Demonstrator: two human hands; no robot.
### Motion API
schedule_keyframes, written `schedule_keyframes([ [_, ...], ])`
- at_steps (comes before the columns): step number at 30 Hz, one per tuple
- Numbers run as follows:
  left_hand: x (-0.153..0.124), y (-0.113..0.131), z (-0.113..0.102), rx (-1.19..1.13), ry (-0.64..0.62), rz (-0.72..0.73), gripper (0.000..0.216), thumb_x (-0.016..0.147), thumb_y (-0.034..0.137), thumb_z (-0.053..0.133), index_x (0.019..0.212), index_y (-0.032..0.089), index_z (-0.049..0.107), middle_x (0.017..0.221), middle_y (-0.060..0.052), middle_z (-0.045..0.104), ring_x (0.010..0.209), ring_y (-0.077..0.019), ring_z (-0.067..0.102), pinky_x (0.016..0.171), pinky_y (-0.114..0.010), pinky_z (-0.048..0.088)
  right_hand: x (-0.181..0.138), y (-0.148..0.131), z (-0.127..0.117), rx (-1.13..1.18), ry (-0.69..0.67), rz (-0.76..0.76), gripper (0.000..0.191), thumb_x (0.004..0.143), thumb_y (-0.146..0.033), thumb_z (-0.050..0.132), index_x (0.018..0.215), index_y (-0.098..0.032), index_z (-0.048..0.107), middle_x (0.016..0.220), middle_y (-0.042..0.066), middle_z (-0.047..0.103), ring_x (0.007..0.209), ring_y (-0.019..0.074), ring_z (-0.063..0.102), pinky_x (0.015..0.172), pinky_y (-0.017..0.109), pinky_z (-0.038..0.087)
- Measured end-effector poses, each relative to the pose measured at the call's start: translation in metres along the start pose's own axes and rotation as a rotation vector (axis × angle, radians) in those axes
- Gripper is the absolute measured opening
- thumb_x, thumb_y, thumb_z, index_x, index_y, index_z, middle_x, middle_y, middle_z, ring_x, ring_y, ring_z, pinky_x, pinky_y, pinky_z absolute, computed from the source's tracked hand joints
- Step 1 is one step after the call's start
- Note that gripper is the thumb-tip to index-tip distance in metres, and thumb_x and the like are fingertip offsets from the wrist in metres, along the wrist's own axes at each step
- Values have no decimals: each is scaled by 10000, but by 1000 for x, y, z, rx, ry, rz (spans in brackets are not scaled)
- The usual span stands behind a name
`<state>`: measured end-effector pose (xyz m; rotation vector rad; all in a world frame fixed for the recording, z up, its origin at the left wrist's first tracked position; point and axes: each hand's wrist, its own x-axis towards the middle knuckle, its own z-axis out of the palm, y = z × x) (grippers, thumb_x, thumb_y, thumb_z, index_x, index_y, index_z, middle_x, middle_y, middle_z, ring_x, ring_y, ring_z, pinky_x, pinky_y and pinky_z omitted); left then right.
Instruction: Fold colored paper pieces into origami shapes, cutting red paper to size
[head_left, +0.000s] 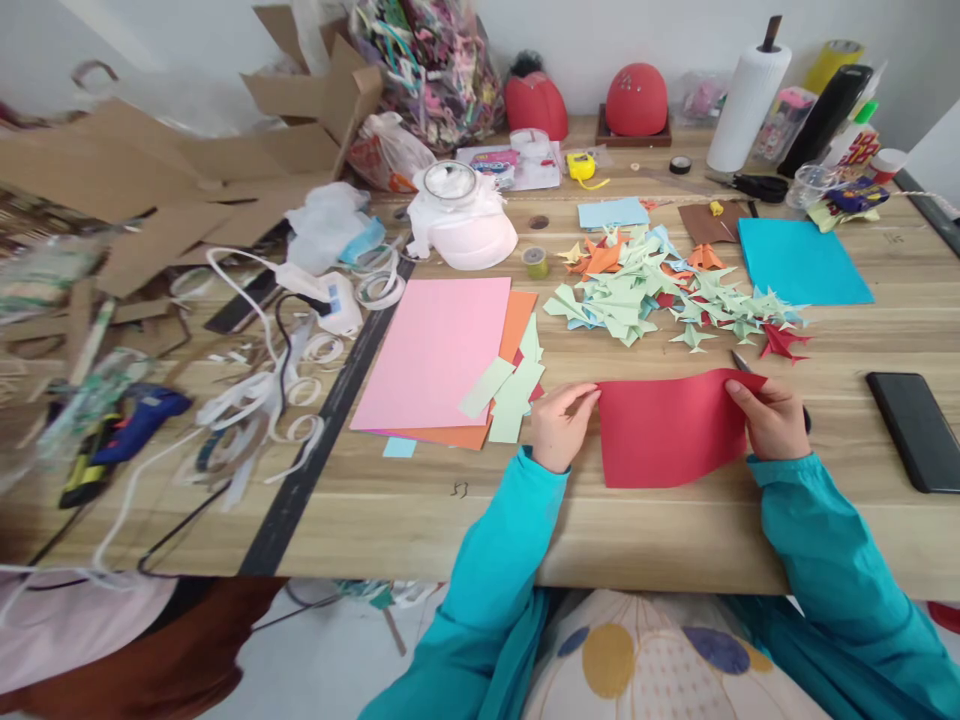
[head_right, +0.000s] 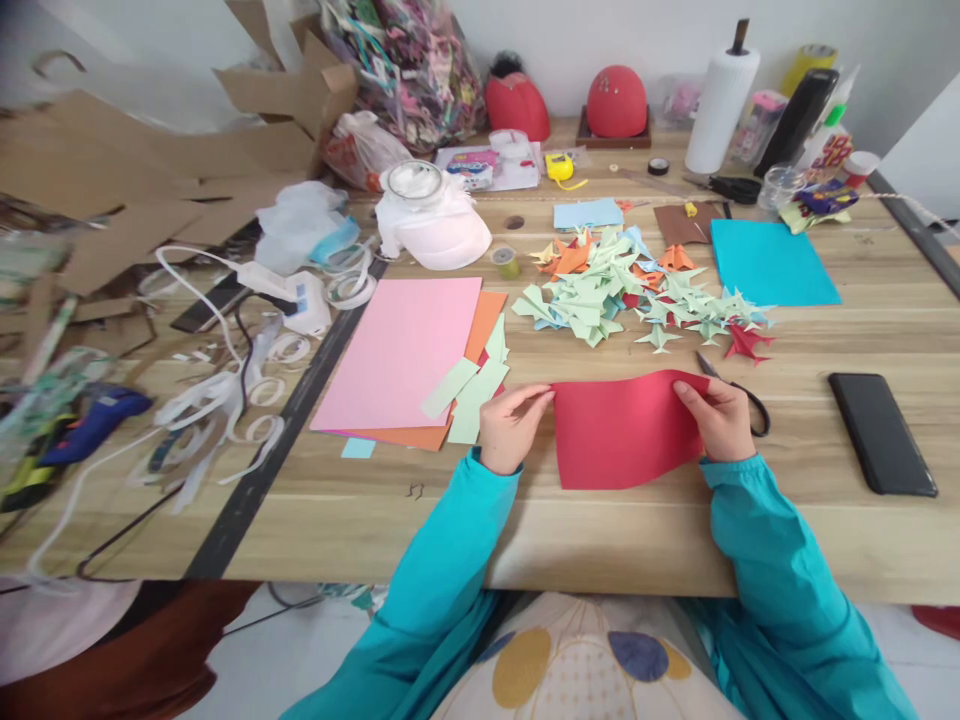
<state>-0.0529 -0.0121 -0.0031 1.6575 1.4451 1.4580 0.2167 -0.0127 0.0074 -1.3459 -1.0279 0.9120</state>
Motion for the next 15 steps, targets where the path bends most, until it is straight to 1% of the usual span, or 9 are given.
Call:
schedule_keyframes([
  [2,1,1,-1,-103,-27,-106,76,762,254,679,765,185,709,883,-64,735,804,-190,682,751,-336,567,0,-1,0,13,-3,10,213,639,-383,811,774,-226,764,716,6,746,633,177,659,568,292,549],
  [5,3,3,-2,-326,-117,-323,111,703,263,699,718,162,656,928,-84,723,738,-177,670,617,-300,565,1,-2,1,6,-11,31,218,632,-389,813,769,-226,766,709,6,746,618,176,657,557,292,550],
  [7,4,5,-3,-430,-160,-428,155,659,269,720,691,154,621,921,-93,718,700,-169,659,544,-273,544,1,-2,1,-3,-11,37,221,629,-389,813,768,-224,766,703,6,745,610,177,656,553,292,551],
  [10,6,6,-4,-476,-174,-475,201,621,276,739,663,150,587,905,-99,712,715,-174,656,527,-258,530,1,-1,0,-14,-5,34,221,635,-392,809,773,-225,765,711,8,746,615,184,662,561,301,556],
  [15,5,5,-4,-461,-189,-466,217,613,276,739,645,152,564,896,-91,699,685,-157,639,540,-261,521,1,-1,-1,-58,-8,18,215,654,-402,795,784,-235,763,723,8,746,630,198,668,564,310,557],
])
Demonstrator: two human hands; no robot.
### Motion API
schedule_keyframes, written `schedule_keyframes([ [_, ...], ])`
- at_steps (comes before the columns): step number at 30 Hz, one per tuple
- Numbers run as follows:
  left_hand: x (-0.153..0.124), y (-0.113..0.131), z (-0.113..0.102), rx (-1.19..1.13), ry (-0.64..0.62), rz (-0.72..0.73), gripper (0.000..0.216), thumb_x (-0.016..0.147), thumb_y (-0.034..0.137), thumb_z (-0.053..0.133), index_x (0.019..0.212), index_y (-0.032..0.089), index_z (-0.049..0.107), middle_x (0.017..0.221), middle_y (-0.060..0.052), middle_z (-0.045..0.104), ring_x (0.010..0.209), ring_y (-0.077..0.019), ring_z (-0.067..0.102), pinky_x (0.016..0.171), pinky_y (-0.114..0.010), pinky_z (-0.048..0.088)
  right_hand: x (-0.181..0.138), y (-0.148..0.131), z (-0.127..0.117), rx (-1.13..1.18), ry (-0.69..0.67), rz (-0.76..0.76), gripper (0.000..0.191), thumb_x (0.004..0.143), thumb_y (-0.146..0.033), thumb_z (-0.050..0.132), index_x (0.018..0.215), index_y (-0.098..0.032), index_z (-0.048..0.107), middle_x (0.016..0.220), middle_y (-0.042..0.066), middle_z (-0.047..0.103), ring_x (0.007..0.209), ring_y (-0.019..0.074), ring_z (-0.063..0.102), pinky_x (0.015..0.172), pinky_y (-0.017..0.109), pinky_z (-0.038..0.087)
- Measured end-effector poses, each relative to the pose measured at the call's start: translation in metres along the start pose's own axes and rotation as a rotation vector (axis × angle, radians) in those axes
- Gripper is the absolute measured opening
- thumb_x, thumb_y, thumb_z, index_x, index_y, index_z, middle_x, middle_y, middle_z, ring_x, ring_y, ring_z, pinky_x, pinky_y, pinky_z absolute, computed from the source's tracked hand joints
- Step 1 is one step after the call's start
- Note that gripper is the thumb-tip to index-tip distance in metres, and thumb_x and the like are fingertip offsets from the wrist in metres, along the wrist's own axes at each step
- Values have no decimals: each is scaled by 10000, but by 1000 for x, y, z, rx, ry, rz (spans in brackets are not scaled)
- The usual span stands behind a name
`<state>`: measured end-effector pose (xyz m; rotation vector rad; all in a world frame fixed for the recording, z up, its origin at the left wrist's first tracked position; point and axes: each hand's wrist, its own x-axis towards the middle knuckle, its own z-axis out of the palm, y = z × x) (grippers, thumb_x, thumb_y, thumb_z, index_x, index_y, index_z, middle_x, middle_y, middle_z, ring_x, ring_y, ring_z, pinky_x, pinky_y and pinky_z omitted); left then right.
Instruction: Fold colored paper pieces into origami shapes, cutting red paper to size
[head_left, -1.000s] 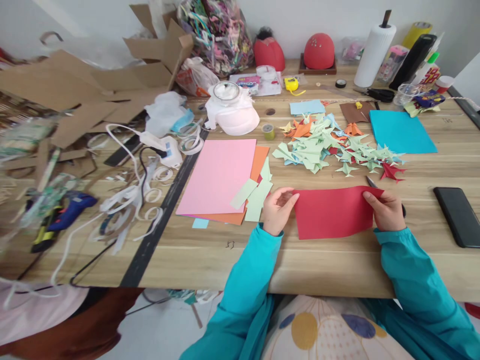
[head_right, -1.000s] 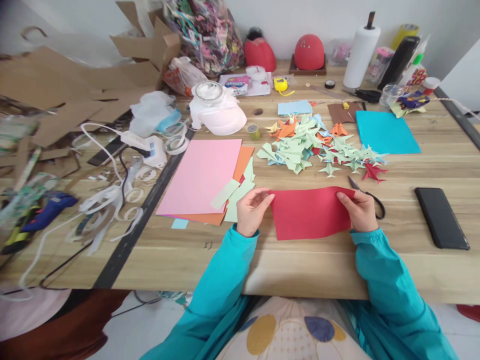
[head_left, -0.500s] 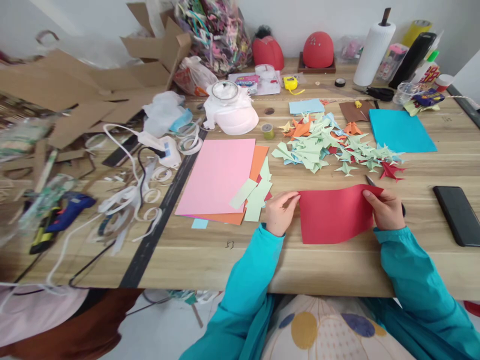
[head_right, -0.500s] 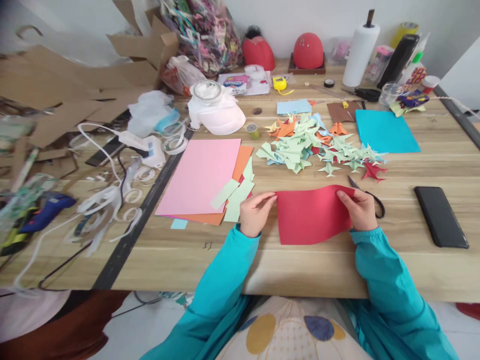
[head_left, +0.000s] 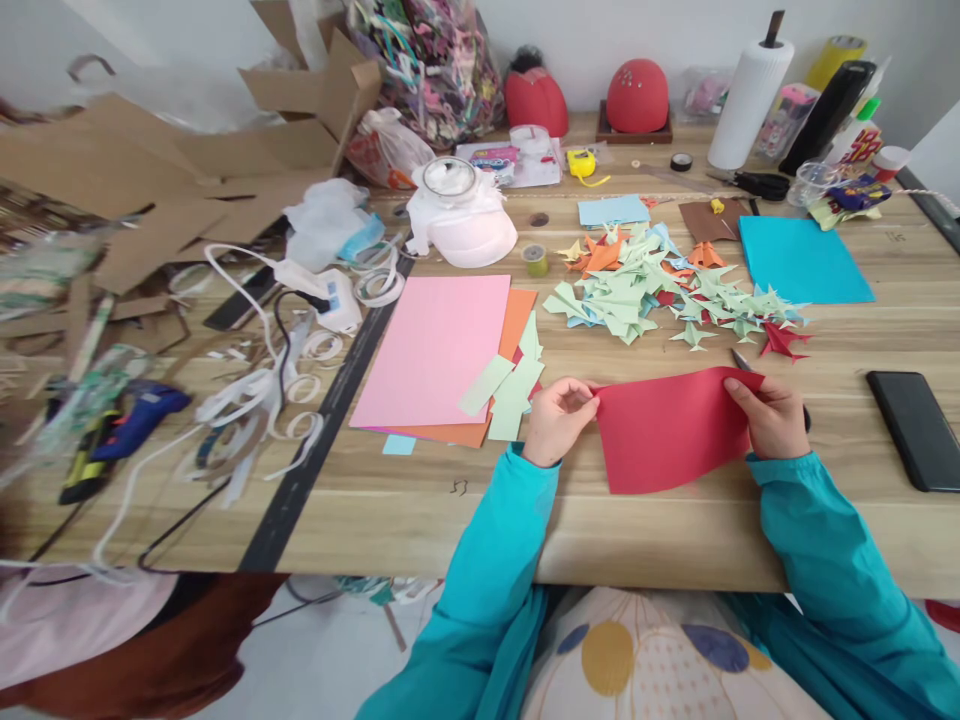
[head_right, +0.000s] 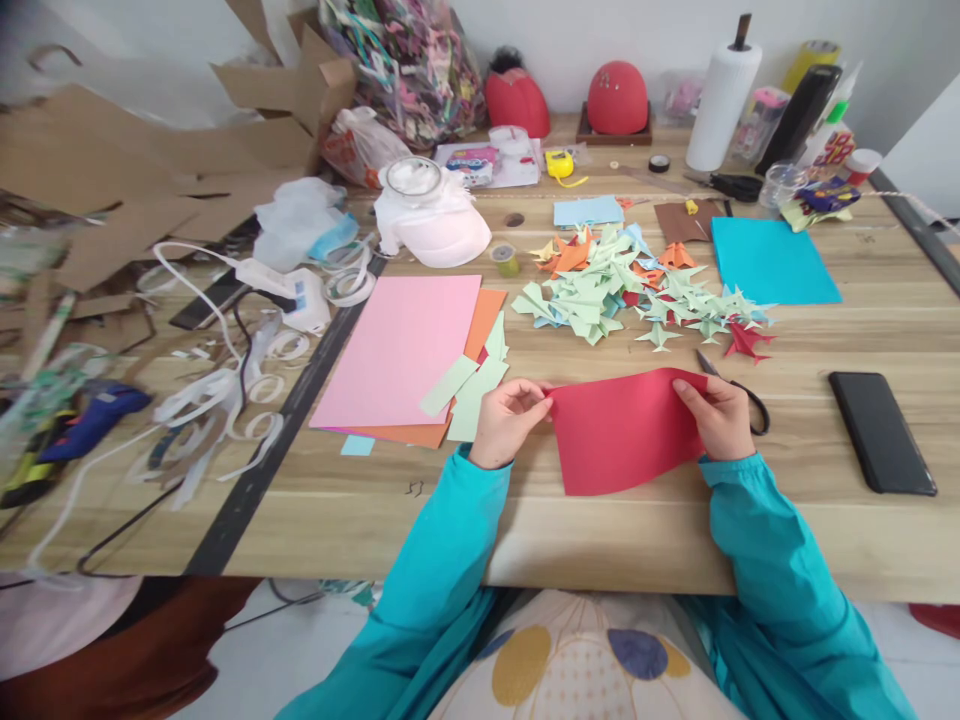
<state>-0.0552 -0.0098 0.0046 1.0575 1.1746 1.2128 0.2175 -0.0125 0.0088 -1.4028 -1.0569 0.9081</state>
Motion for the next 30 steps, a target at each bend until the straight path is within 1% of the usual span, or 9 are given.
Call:
schedule_keyframes([
  [7,1,-1,-1,56,30,60,195,636,260,710,634,168,538,881,-78,693,737,-166,645,592,-273,520,-1,-2,0,-22,15,-7,188,652,-397,796,775,-258,765,729,5,747,640,201,665,573,318,561],
  [12,1,1,0,68,55,83,194,637,252,710,636,171,533,853,-67,691,756,-166,649,647,-288,532,-1,-3,1,-13,24,12,206,642,-393,802,775,-241,765,714,9,744,626,196,661,551,309,554],
  [20,0,2,0,37,54,34,257,621,301,754,629,166,536,838,-70,690,666,-159,640,543,-276,529,-1,-1,1,2,17,38,216,648,-397,796,782,-231,764,704,5,738,599,176,645,538,292,539],
  [28,1,1,-2,36,128,55,255,605,303,787,642,158,580,773,-56,702,671,-156,646,582,-271,543,0,-1,0,-47,18,10,213,661,-408,783,783,-234,762,694,5,731,613,192,645,529,306,533],
  [30,1,0,-2,32,130,56,256,606,301,792,650,158,584,774,-54,703,675,-155,645,594,-273,545,-1,-2,0,-45,13,12,209,664,-409,781,783,-239,762,697,3,732,618,195,648,531,308,538],
])
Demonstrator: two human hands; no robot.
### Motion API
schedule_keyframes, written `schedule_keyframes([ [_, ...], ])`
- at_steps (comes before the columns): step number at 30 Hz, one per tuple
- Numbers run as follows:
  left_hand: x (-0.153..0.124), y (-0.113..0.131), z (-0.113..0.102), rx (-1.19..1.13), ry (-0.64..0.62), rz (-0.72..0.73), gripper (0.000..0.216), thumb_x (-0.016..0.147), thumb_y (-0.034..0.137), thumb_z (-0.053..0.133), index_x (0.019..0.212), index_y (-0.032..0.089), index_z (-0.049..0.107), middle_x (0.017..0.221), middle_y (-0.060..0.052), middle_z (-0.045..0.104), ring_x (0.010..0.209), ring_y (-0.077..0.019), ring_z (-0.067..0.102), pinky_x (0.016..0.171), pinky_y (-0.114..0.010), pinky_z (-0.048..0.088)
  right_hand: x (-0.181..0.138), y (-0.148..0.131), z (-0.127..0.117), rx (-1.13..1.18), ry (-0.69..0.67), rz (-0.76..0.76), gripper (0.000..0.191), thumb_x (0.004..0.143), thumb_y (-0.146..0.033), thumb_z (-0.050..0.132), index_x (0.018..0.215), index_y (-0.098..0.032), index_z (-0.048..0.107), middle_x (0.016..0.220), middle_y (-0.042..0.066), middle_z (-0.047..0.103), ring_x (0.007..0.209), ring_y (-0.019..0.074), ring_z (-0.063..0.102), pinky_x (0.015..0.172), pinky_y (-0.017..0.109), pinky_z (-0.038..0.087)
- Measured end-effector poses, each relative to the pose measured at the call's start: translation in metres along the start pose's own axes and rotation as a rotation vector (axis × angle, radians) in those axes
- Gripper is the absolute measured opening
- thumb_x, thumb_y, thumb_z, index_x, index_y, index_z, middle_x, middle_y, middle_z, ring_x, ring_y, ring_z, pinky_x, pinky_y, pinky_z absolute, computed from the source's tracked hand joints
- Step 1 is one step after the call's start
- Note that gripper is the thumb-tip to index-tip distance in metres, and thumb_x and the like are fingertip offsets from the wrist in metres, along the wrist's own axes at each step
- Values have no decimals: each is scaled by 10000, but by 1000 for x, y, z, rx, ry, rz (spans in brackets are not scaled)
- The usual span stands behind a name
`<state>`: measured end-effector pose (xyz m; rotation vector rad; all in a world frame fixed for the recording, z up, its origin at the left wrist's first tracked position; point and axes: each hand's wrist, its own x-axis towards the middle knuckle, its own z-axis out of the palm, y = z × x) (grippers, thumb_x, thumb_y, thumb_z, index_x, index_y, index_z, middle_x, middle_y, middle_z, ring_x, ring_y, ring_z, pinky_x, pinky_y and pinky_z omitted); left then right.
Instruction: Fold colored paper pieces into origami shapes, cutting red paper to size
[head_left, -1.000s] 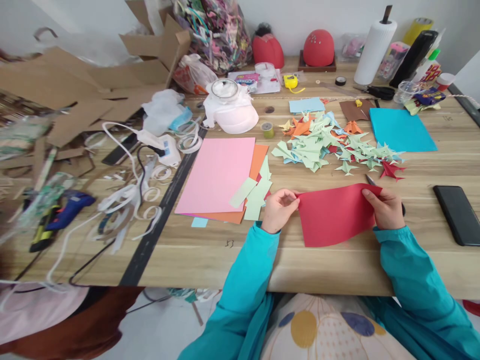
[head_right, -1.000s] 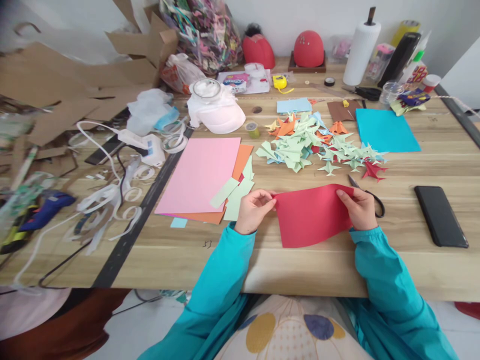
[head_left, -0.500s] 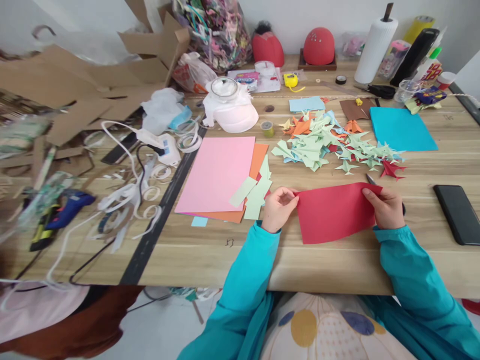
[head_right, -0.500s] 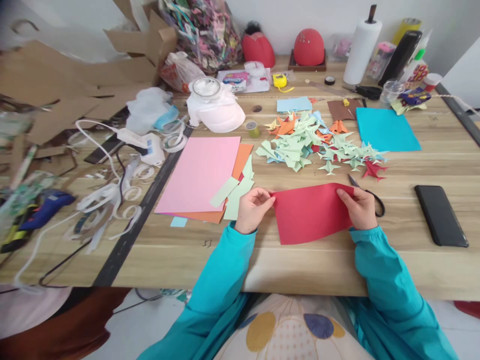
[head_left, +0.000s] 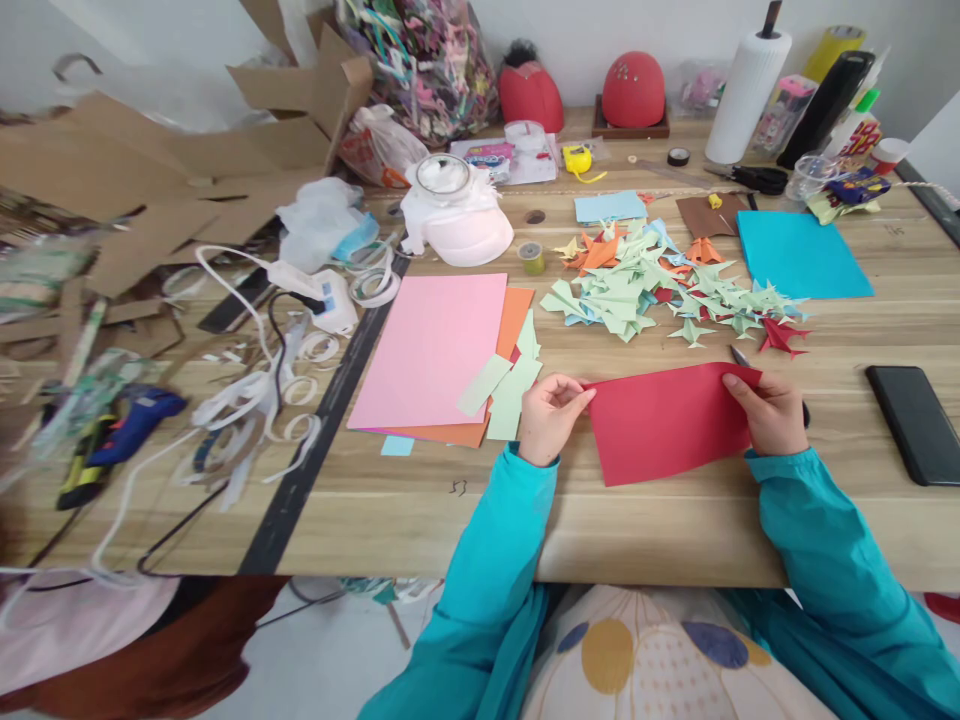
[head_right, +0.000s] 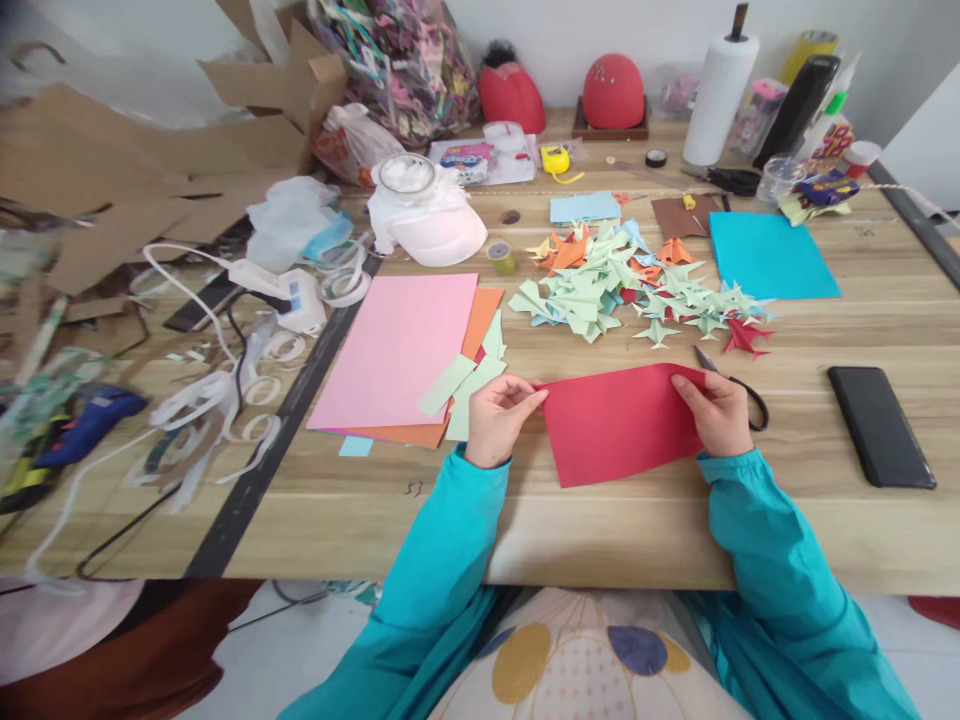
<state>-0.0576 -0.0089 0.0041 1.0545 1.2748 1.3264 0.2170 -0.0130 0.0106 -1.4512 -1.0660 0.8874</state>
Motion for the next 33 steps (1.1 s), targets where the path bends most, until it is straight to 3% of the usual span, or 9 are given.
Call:
schedule_keyframes([
  [19,-3,6,3,-1,78,47,273,622,306,781,628,169,545,770,-41,702,627,-145,643,542,-258,529,-1,-1,3,9,-17,14,206,672,-396,777,785,-224,762,710,10,741,626,193,662,534,305,562],
  [25,-1,2,2,-47,94,24,329,650,397,768,683,186,518,736,-29,695,573,-144,639,475,-247,511,-1,-3,2,6,-20,20,222,668,-410,779,784,-222,760,702,10,738,612,194,658,518,305,561],
  [33,0,0,2,2,54,73,287,705,399,732,805,180,575,746,-42,705,607,-159,668,519,-253,542,-1,-3,3,1,-34,19,226,671,-419,774,785,-224,757,685,8,734,604,196,660,504,303,564],
])
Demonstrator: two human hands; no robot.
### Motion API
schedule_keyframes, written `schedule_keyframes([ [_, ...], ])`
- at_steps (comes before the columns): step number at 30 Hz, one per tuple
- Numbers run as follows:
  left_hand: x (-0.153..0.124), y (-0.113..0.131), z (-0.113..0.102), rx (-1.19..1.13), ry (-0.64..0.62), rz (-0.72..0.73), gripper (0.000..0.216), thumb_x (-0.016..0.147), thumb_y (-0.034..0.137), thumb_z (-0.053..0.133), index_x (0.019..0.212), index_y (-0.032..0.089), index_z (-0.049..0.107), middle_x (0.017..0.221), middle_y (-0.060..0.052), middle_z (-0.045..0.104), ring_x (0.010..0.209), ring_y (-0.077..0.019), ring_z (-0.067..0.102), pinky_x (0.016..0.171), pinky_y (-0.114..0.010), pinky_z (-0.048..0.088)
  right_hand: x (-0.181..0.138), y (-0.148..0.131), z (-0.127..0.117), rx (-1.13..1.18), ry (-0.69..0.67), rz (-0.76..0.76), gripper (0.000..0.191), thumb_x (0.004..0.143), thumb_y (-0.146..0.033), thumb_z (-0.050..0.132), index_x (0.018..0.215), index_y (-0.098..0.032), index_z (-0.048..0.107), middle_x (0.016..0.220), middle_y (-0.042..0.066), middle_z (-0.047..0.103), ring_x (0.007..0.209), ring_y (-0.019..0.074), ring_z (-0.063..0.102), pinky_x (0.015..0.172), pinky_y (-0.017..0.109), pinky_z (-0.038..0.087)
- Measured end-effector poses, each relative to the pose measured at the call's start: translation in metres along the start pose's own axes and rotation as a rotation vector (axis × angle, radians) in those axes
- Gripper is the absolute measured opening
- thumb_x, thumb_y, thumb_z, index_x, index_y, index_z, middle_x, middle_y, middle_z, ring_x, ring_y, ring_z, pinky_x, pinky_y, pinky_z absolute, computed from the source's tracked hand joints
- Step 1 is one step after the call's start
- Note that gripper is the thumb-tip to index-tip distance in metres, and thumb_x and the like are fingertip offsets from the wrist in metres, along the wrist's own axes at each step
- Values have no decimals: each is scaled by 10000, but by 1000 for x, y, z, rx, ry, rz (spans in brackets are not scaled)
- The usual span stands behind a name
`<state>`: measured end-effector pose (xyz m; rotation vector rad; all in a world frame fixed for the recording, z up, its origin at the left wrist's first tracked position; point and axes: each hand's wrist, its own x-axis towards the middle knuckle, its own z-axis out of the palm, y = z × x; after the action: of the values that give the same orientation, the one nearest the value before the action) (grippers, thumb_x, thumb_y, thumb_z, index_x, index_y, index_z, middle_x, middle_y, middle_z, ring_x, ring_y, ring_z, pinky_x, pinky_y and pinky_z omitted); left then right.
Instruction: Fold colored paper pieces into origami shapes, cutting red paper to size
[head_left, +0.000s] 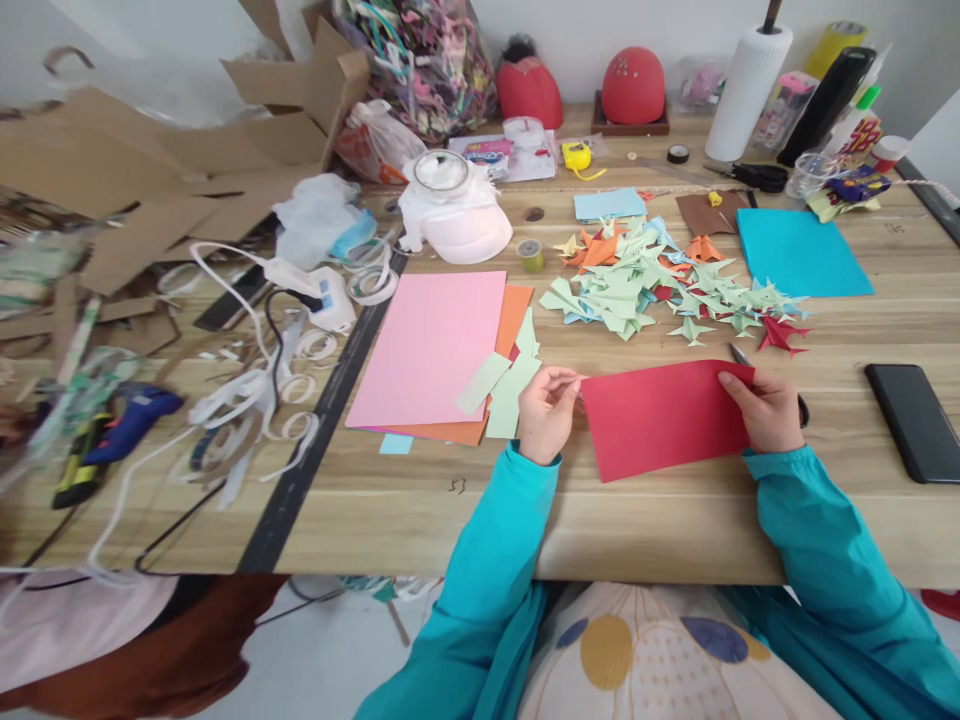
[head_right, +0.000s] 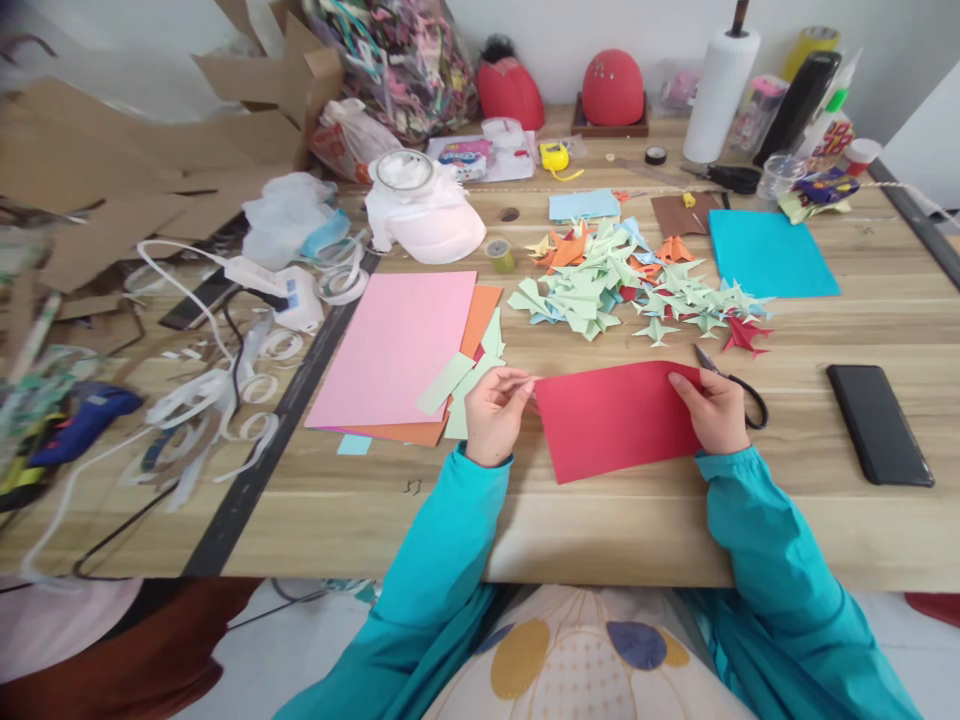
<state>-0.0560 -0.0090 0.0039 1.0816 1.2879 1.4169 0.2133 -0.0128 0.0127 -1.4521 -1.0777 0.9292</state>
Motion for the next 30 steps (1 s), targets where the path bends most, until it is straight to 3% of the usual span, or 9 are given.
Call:
schedule_keyframes([
  [10,1,-2,-1,-99,4,-72,321,741,450,692,903,189,598,822,-51,698,613,-171,673,452,-253,532,3,1,0,58,45,39,208,664,-397,783,789,-233,759,728,11,746,652,216,680,561,332,584],
  [15,0,0,1,-58,4,-75,390,661,422,772,927,176,626,779,-42,704,662,-191,681,473,-265,545,2,0,1,79,14,57,213,669,-392,781,800,-226,759,730,9,749,645,211,685,552,319,588],
  [22,0,-4,3,-19,26,-81,280,622,379,801,791,164,739,793,-62,741,768,-206,694,741,-354,586,2,4,1,126,-9,99,235,645,-396,801,800,-225,758,736,3,753,633,193,684,567,301,579],
  [30,0,-7,1,-6,56,-65,259,644,378,787,805,176,761,791,-56,748,742,-204,687,717,-349,575,3,3,1,122,-7,112,252,627,-408,809,789,-222,758,723,3,747,626,195,675,564,314,572],
])
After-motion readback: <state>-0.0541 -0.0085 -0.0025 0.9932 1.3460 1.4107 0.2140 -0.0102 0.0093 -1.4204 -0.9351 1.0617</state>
